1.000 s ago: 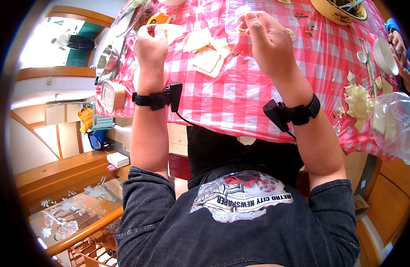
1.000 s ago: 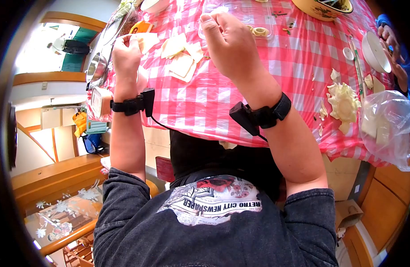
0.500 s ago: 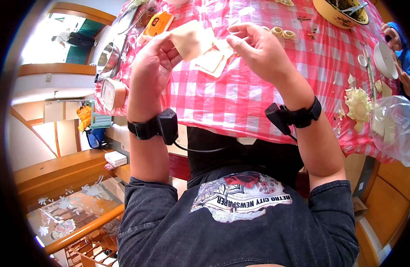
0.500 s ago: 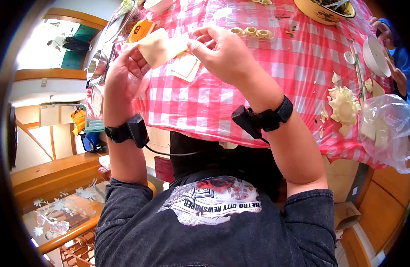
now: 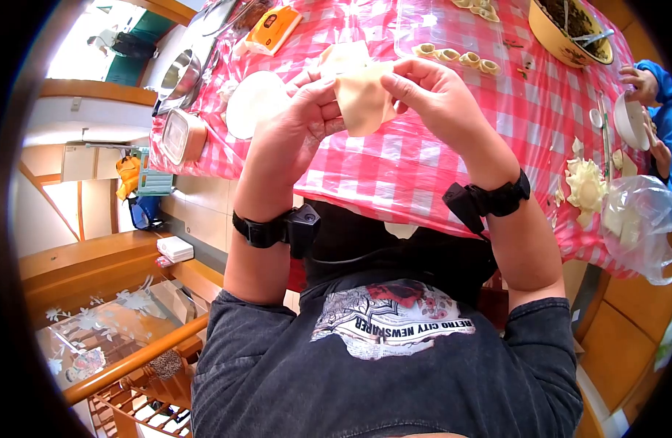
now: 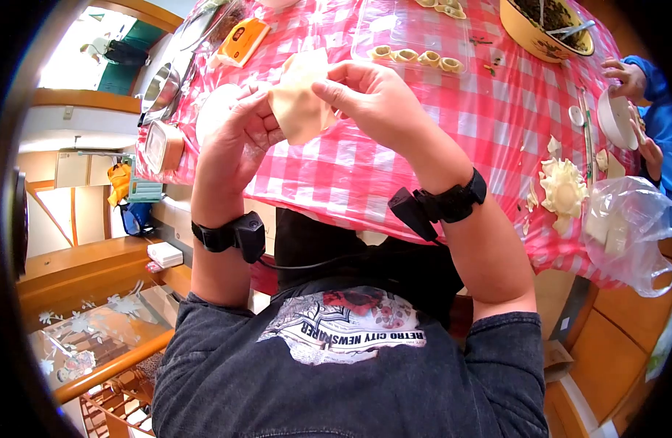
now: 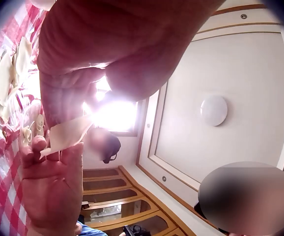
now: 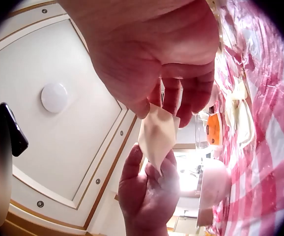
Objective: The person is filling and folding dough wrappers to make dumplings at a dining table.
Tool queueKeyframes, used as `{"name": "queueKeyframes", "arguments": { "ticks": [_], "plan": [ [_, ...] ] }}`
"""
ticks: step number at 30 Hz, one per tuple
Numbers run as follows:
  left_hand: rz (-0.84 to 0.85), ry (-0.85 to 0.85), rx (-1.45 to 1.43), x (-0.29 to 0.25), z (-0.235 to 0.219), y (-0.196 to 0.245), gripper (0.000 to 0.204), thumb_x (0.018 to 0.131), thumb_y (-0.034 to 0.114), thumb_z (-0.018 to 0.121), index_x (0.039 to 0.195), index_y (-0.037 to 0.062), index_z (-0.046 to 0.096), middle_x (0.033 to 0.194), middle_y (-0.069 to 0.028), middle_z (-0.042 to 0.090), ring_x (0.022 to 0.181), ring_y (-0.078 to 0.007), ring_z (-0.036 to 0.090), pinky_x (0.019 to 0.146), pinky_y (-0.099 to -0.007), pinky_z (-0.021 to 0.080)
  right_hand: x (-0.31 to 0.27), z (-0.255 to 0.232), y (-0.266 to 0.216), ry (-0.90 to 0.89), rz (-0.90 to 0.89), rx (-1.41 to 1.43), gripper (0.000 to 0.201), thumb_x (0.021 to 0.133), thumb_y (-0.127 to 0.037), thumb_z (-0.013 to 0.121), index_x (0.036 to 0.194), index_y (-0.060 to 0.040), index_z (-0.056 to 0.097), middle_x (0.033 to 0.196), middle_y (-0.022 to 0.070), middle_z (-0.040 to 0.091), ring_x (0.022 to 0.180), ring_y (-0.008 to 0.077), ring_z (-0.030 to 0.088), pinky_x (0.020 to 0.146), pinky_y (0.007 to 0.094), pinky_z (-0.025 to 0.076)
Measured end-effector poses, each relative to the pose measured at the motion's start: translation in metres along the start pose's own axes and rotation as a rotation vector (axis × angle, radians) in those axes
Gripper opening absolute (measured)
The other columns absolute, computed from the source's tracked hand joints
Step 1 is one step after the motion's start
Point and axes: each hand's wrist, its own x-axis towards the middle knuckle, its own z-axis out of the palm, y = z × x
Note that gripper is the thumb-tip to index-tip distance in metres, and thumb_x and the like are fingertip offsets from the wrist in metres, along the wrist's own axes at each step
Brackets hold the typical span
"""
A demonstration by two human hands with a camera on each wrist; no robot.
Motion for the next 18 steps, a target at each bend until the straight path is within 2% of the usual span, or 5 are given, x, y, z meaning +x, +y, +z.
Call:
{"name": "queueKeyframes", "arguments": {
  "ticks": [8, 10, 11, 15, 18],
  "plan": [
    [0.115, 0.008, -0.106, -0.013, -0.01, -0.011, 0.033, 0.104, 0.022, 0.051, 0.126, -0.002, 0.055, 0.112, -0.0169, 0.069, 0.102, -0.024, 0.069, 0.093, -0.0365, 0.055, -0.001, 0.014, -0.016, 0.097, -0.102, -0.104, 0.022, 0.096, -0.019, 0.07, 0.105, 0.0009, 0.07, 0.088, 0.0036, 0.07, 0.079, 0.0078, 0.065, 0.07, 0.0218, 0.053],
    [0.152, -0.05, -0.17, -0.014, -0.017, -0.014, 0.037, 0.105, 0.025, 0.048, 0.125, -0.005, 0.056, 0.11, -0.0185, 0.068, 0.1, -0.0263, 0.069, 0.093, -0.0375, 0.055, -0.004, 0.022, -0.033, 0.096, -0.139, -0.303, 0.021, 0.094, -0.017, 0.072, 0.104, 0.0015, 0.071, 0.086, 0.0044, 0.071, 0.078, 0.0078, 0.065, 0.07, 0.0219, 0.053],
    [0.161, -0.02, -0.083, -0.016, -0.022, -0.017, 0.046, 0.107, 0.035, 0.039, 0.127, -0.0034, 0.054, 0.117, -0.022, 0.068, 0.108, -0.0303, 0.067, 0.096, -0.0398, 0.053, -0.006, 0.027, -0.039, 0.109, -0.15, -0.43, 0.02, 0.092, -0.015, 0.073, 0.103, 0.0018, 0.07, 0.086, 0.0055, 0.072, 0.076, 0.0079, 0.065, 0.07, 0.0224, 0.052],
    [0.174, -0.081, -0.171, -0.02, -0.027, -0.018, 0.05, 0.107, 0.037, 0.036, 0.129, -0.0048, 0.052, 0.12, -0.0225, 0.066, 0.113, -0.0314, 0.065, 0.101, -0.0419, 0.05, -0.012, 0.045, -0.063, 0.059, -0.222, -0.631, 0.016, 0.09, -0.012, 0.074, 0.099, 0.0009, 0.07, 0.086, 0.0076, 0.072, 0.073, 0.011, 0.064, 0.068, 0.0249, 0.052],
    [0.177, -0.146, -0.322, -0.019, -0.032, -0.028, 0.059, 0.107, 0.043, 0.03, 0.133, -0.0069, 0.051, 0.13, -0.0243, 0.061, 0.123, -0.0333, 0.059, 0.109, -0.0444, 0.044, -0.017, 0.065, -0.076, -0.007, -0.27, -0.866, 0.014, 0.088, -0.008, 0.074, 0.097, 0.0005, 0.07, 0.085, 0.0095, 0.071, 0.069, 0.015, 0.063, 0.067, 0.0271, 0.051]
  ]
}}
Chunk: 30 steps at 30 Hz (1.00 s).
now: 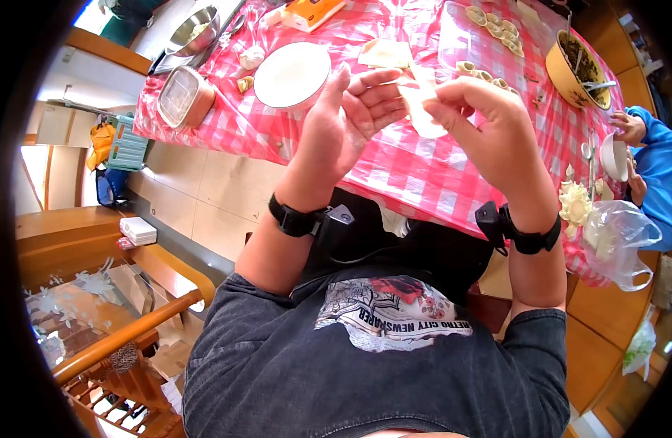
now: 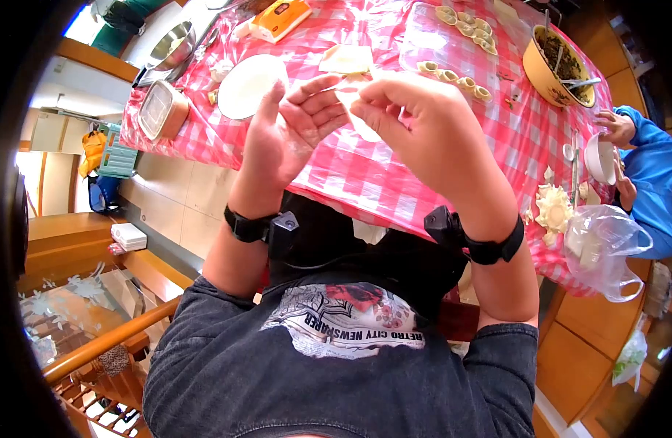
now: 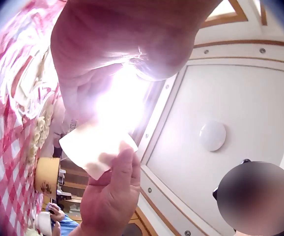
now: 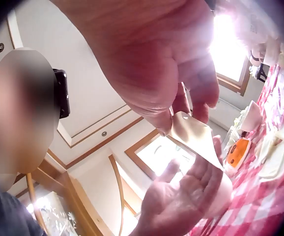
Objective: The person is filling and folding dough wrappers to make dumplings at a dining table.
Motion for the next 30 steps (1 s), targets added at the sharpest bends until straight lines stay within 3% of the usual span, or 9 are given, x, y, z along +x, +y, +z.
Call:
{"name": "queueKeyframes", "arguments": {
  "ticks": [4, 7, 10, 14, 18, 21, 25, 27, 30],
  "plan": [
    [-0.115, 0.049, -0.308, -0.006, 0.012, -0.006, 0.077, 0.106, 0.052, 0.01, 0.137, -0.0076, 0.049, 0.139, -0.026, 0.054, 0.134, -0.0351, 0.048, 0.115, -0.0453, 0.035, -0.005, 0.013, -0.03, -0.112, -0.001, 0.076, 0.013, 0.085, -0.006, 0.075, 0.096, 0.0001, 0.07, 0.082, 0.0093, 0.07, 0.066, 0.0163, 0.061, 0.064, 0.0272, 0.05],
    [-0.222, -0.004, -0.522, -0.014, 0.014, -0.01, 0.078, 0.105, 0.052, 0.008, 0.143, -0.0063, 0.043, 0.147, -0.0236, 0.047, 0.139, -0.0357, 0.043, 0.119, -0.0475, 0.03, -0.006, 0.024, -0.048, -0.15, 0.061, 0.23, 0.009, 0.089, -0.002, 0.072, 0.096, 0.0031, 0.068, 0.081, 0.0034, 0.067, 0.07, 0.0072, 0.058, 0.063, 0.023, 0.048],
    [-0.228, -0.288, -0.808, -0.024, -0.004, -0.019, 0.079, 0.105, 0.054, 0.006, 0.145, -0.0047, 0.042, 0.147, -0.021, 0.047, 0.139, -0.0339, 0.043, 0.119, -0.0459, 0.03, -0.002, 0.045, -0.043, -0.083, 0.258, 0.181, 0.014, 0.088, -0.007, 0.072, 0.099, 0.001, 0.069, 0.077, 0.009, 0.067, 0.068, 0.0114, 0.062, 0.063, 0.0259, 0.05],
    [-0.178, 0.018, -0.72, -0.039, 0.005, -0.016, 0.076, 0.106, 0.053, 0.009, 0.147, -0.0032, 0.039, 0.145, -0.0191, 0.048, 0.138, -0.0316, 0.044, 0.117, -0.0437, 0.033, -0.002, 0.068, -0.037, 0.018, 0.242, 0.012, 0.011, 0.089, -0.008, 0.07, 0.095, 0.001, 0.068, 0.074, 0.0135, 0.067, 0.063, 0.0179, 0.064, 0.06, 0.0283, 0.05],
    [-0.219, 0.081, -0.793, -0.048, -0.001, -0.016, 0.078, 0.105, 0.057, 0.013, 0.145, -0.0042, 0.039, 0.144, -0.018, 0.049, 0.136, -0.0306, 0.046, 0.117, -0.0429, 0.034, 0.001, 0.083, -0.037, 0.044, 0.272, -0.081, 0.012, 0.088, -0.011, 0.071, 0.091, -0.0008, 0.067, 0.075, 0.0149, 0.067, 0.065, 0.0253, 0.066, 0.06, 0.0321, 0.051],
    [-0.201, 0.07, -0.814, -0.05, -0.004, -0.018, 0.079, 0.104, 0.059, 0.015, 0.144, -0.0048, 0.041, 0.142, -0.0185, 0.05, 0.134, -0.0307, 0.048, 0.117, -0.0433, 0.033, 0.002, 0.088, -0.034, 0.091, 0.176, -0.27, 0.015, 0.088, -0.011, 0.073, 0.096, 0.0016, 0.069, 0.073, 0.0075, 0.065, 0.065, 0.0103, 0.06, 0.06, 0.0248, 0.048],
    [-0.198, 0.092, -0.832, -0.052, 0.0, -0.012, 0.078, 0.105, 0.057, 0.014, 0.142, -0.0053, 0.042, 0.141, -0.0193, 0.052, 0.133, -0.0309, 0.049, 0.117, -0.044, 0.033, 0.002, 0.091, -0.035, 0.13, 0.127, -0.438, 0.016, 0.087, -0.012, 0.075, 0.094, 0.0003, 0.069, 0.074, 0.0091, 0.066, 0.064, 0.0121, 0.061, 0.06, 0.0262, 0.049],
    [-0.189, 0.144, -0.819, -0.05, 0.002, -0.011, 0.077, 0.105, 0.055, 0.012, 0.141, -0.0059, 0.043, 0.137, -0.0198, 0.054, 0.13, -0.0315, 0.052, 0.114, -0.0447, 0.037, 0.003, 0.09, -0.04, 0.233, 0.13, -0.475, 0.016, 0.085, -0.018, 0.074, 0.092, -0.0059, 0.067, 0.078, 0.0086, 0.066, 0.066, 0.0231, 0.066, 0.059, 0.0338, 0.05],
    [-0.188, 0.221, -0.696, -0.041, -0.002, -0.013, 0.077, 0.106, 0.054, 0.01, 0.138, -0.0065, 0.045, 0.135, -0.02, 0.057, 0.124, -0.0327, 0.056, 0.111, -0.0449, 0.041, 0.004, 0.079, -0.044, 0.27, 0.142, -0.48, 0.017, 0.085, -0.017, 0.076, 0.093, -0.0058, 0.067, 0.076, 0.0058, 0.064, 0.062, 0.0203, 0.062, 0.057, 0.0321, 0.049]
  ]
}}
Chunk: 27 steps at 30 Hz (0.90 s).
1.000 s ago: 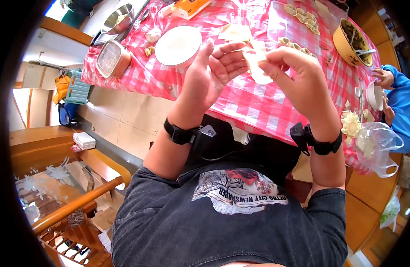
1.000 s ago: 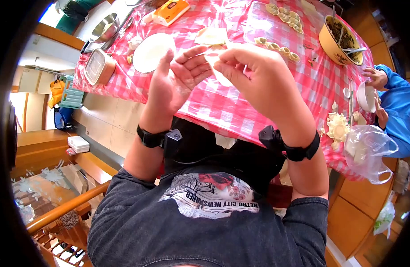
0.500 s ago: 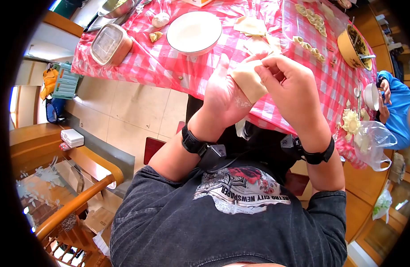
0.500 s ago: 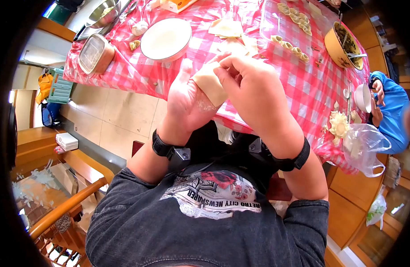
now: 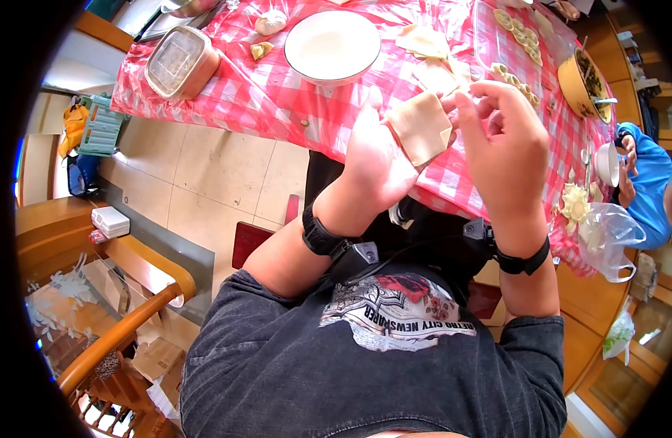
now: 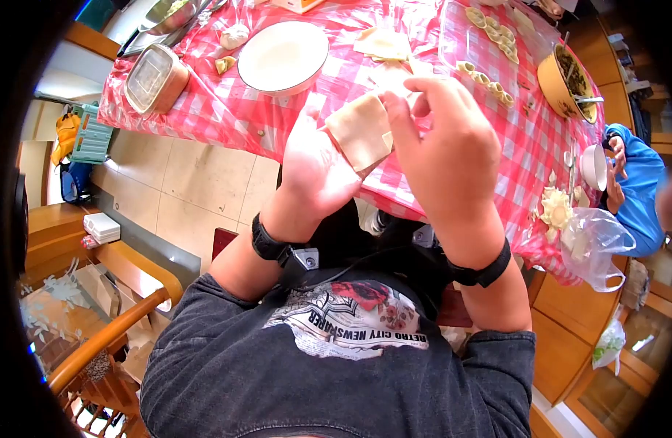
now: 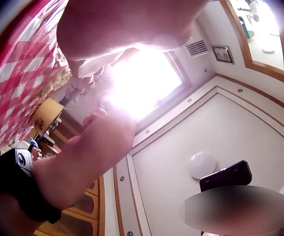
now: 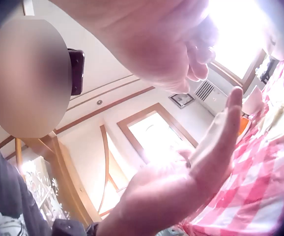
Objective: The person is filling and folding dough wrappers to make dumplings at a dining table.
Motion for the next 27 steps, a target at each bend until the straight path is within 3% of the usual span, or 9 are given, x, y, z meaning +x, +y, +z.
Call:
{"name": "queueKeyframes", "arguments": {
  "ticks": [3, 5, 9, 10, 12, 15, 27],
  "plan": [
    [0.033, 0.007, 0.16, 0.011, 0.0, 0.003, 0.077, 0.106, 0.054, 0.009, 0.134, -0.0065, 0.048, 0.129, -0.0209, 0.06, 0.117, -0.0334, 0.061, 0.107, -0.0443, 0.044, 0.009, -0.008, 0.009, 0.023, -0.04, 0.046, 0.015, 0.087, -0.015, 0.074, 0.094, -0.0033, 0.068, 0.075, 0.0054, 0.062, 0.059, 0.0166, 0.056, 0.055, 0.0296, 0.046],
    [0.039, 0.023, 0.203, 0.017, 0.006, 0.007, 0.076, 0.106, 0.052, 0.01, 0.136, -0.0075, 0.046, 0.133, -0.0219, 0.058, 0.122, -0.0337, 0.058, 0.109, -0.0448, 0.042, 0.017, -0.011, 0.01, 0.022, -0.038, 0.071, 0.013, 0.09, -0.013, 0.071, 0.093, -0.0011, 0.068, 0.076, 0.0059, 0.062, 0.061, 0.0145, 0.055, 0.056, 0.0277, 0.046],
    [0.071, -0.017, 0.268, 0.037, 0.002, 0.017, 0.073, 0.107, 0.05, 0.011, 0.136, -0.0074, 0.046, 0.13, -0.0211, 0.06, 0.122, -0.0324, 0.059, 0.109, -0.0442, 0.044, 0.028, -0.008, 0.016, -0.02, -0.02, 0.13, 0.013, 0.09, -0.013, 0.07, 0.095, -0.0007, 0.068, 0.078, 0.0075, 0.063, 0.065, 0.0176, 0.058, 0.061, 0.0289, 0.048],
    [0.075, -0.061, 0.275, 0.039, 0.004, 0.019, 0.073, 0.107, 0.049, 0.011, 0.135, -0.007, 0.047, 0.13, -0.0205, 0.06, 0.122, -0.0314, 0.059, 0.109, -0.0439, 0.044, 0.03, -0.007, 0.02, -0.106, -0.087, 0.111, 0.013, 0.09, -0.012, 0.069, 0.096, -0.001, 0.068, 0.08, 0.0086, 0.064, 0.068, 0.02, 0.06, 0.064, 0.0301, 0.049],
    [0.105, 0.036, 0.271, 0.037, 0.006, 0.017, 0.076, 0.106, 0.053, 0.008, 0.127, -0.0039, 0.054, 0.12, -0.0185, 0.064, 0.113, -0.0293, 0.063, 0.104, -0.0404, 0.046, 0.031, -0.003, 0.027, -0.191, -0.15, 0.089, 0.013, 0.089, -0.011, 0.068, 0.098, -0.0014, 0.069, 0.083, 0.0097, 0.065, 0.071, 0.0223, 0.062, 0.066, 0.0313, 0.05],
    [0.1, 0.053, 0.28, 0.037, 0.004, 0.02, 0.068, 0.108, 0.046, 0.014, 0.137, -0.0063, 0.045, 0.132, -0.0195, 0.058, 0.126, -0.0307, 0.056, 0.11, -0.0444, 0.042, 0.027, 0.004, 0.039, -0.366, -0.181, 0.12, 0.014, 0.087, -0.006, 0.064, 0.1, -0.0031, 0.07, 0.093, 0.0126, 0.065, 0.077, 0.027, 0.065, 0.071, 0.0344, 0.052],
    [0.039, 0.017, 0.248, 0.037, 0.003, 0.021, 0.059, 0.109, 0.038, 0.022, 0.137, -0.0082, 0.046, 0.134, -0.0206, 0.058, 0.128, -0.0311, 0.055, 0.114, -0.044, 0.039, 0.016, 0.01, 0.044, -0.541, -0.028, 0.286, 0.015, 0.083, -0.003, 0.064, 0.098, -0.0008, 0.067, 0.086, 0.0124, 0.065, 0.071, 0.0213, 0.062, 0.068, 0.0306, 0.051]
  ]
}}
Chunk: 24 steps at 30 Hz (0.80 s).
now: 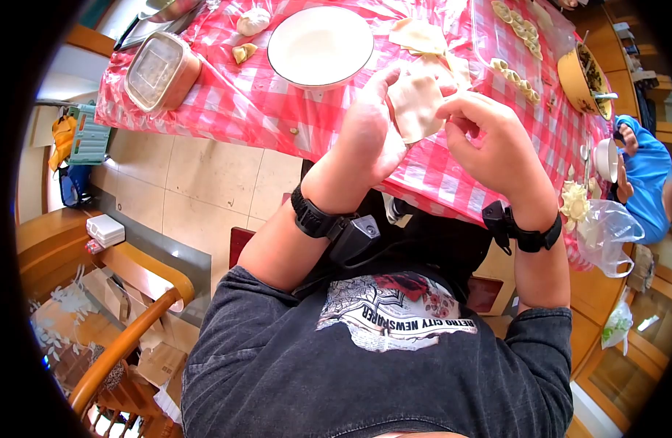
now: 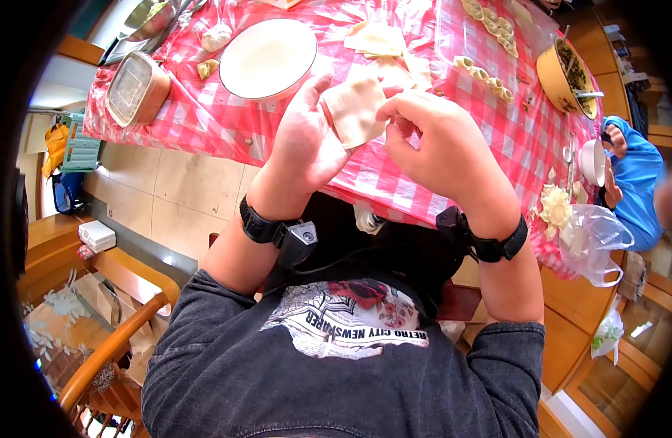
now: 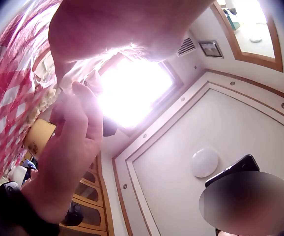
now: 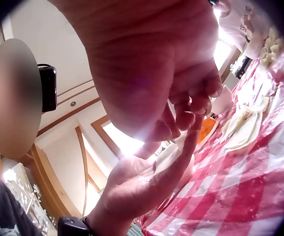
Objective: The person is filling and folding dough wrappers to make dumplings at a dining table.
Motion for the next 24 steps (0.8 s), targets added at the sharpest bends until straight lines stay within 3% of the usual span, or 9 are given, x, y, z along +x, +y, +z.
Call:
{"name": "queueKeyframes", "arguments": {
  "ticks": [7, 10, 12, 15, 17, 19, 20, 22, 24],
  "plan": [
    [-0.015, -0.012, -0.076, 0.002, -0.006, 0.003, 0.061, 0.108, 0.036, 0.023, 0.14, -0.0129, 0.04, 0.137, -0.0276, 0.054, 0.131, -0.0356, 0.053, 0.116, -0.0452, 0.037, -0.003, 0.001, 0.006, 0.052, -0.026, 0.004, 0.01, 0.085, -0.006, 0.067, 0.092, 0.0008, 0.064, 0.084, 0.0113, 0.065, 0.068, 0.0188, 0.058, 0.065, 0.0291, 0.048],
    [-0.036, -0.053, -0.097, 0.001, -0.006, 0.005, 0.062, 0.108, 0.036, 0.024, 0.14, -0.0136, 0.038, 0.137, -0.028, 0.053, 0.131, -0.0362, 0.053, 0.115, -0.0459, 0.038, -0.005, -0.002, 0.009, 0.063, 0.093, 0.038, 0.012, 0.088, -0.01, 0.069, 0.092, 0.0007, 0.065, 0.085, 0.0093, 0.066, 0.069, 0.0177, 0.057, 0.065, 0.0292, 0.048],
    [-0.047, -0.06, -0.099, -0.002, -0.003, 0.005, 0.062, 0.108, 0.037, 0.024, 0.141, -0.0139, 0.038, 0.138, -0.0281, 0.053, 0.131, -0.0363, 0.052, 0.115, -0.0463, 0.038, 0.001, -0.005, 0.011, 0.226, 0.049, 0.025, 0.015, 0.089, -0.013, 0.07, 0.095, 0.0002, 0.067, 0.081, 0.0066, 0.066, 0.071, 0.0166, 0.058, 0.065, 0.0287, 0.048],
    [-0.074, -0.039, -0.055, -0.004, 0.002, 0.003, 0.061, 0.108, 0.037, 0.024, 0.14, -0.0126, 0.04, 0.136, -0.0263, 0.055, 0.129, -0.0355, 0.054, 0.114, -0.0461, 0.039, 0.013, -0.004, 0.02, 0.282, 0.002, -0.054, 0.018, 0.09, -0.016, 0.07, 0.098, -0.0004, 0.069, 0.078, 0.0048, 0.066, 0.074, 0.0158, 0.06, 0.067, 0.0264, 0.049],
    [-0.08, -0.023, -0.025, -0.002, -0.003, 0.001, 0.06, 0.108, 0.038, 0.025, 0.139, -0.0103, 0.043, 0.134, -0.023, 0.058, 0.126, -0.0326, 0.057, 0.112, -0.0456, 0.041, 0.018, -0.007, 0.02, 0.247, -0.006, -0.082, 0.022, 0.091, -0.019, 0.071, 0.1, 0.0002, 0.069, 0.079, 0.006, 0.068, 0.075, 0.0143, 0.063, 0.067, 0.025, 0.05],
    [-0.09, -0.047, 0.012, -0.004, -0.002, 0.002, 0.059, 0.108, 0.038, 0.025, 0.138, -0.0089, 0.045, 0.133, -0.0213, 0.059, 0.125, -0.0308, 0.058, 0.111, -0.045, 0.043, 0.022, -0.009, 0.017, 0.031, 0.262, 0.145, 0.021, 0.095, -0.014, 0.068, 0.107, 0.0031, 0.067, 0.093, 0.0046, 0.069, 0.084, 0.0105, 0.067, 0.071, 0.0235, 0.053],
    [-0.096, -0.067, 0.047, -0.005, -0.001, 0.002, 0.058, 0.108, 0.038, 0.025, 0.138, -0.0075, 0.046, 0.132, -0.0196, 0.06, 0.124, -0.029, 0.059, 0.11, -0.0444, 0.044, 0.024, -0.008, 0.021, 0.032, 0.262, 0.145, 0.021, 0.095, -0.014, 0.068, 0.107, 0.0031, 0.067, 0.093, 0.0046, 0.069, 0.084, 0.0105, 0.067, 0.071, 0.0235, 0.053],
    [-0.076, -0.038, 0.057, -0.005, -0.001, 0.001, 0.058, 0.108, 0.038, 0.025, 0.138, -0.0069, 0.047, 0.131, -0.019, 0.06, 0.123, -0.0281, 0.06, 0.11, -0.0439, 0.045, 0.025, -0.004, 0.031, 0.041, 0.245, 0.228, 0.027, 0.091, -0.023, 0.073, 0.1, 0.0023, 0.069, 0.08, 0.008, 0.071, 0.068, 0.0126, 0.067, 0.063, 0.0268, 0.052],
    [-0.057, -0.007, 0.067, -0.005, -0.004, 0.001, 0.057, 0.109, 0.038, 0.025, 0.138, -0.0064, 0.047, 0.131, -0.0185, 0.061, 0.122, -0.0273, 0.061, 0.109, -0.0433, 0.046, 0.028, -0.002, 0.038, 0.009, 0.293, 0.26, 0.028, 0.091, -0.023, 0.073, 0.1, 0.0027, 0.069, 0.079, 0.0072, 0.071, 0.069, 0.0112, 0.066, 0.063, 0.0261, 0.052]
  ]
}}
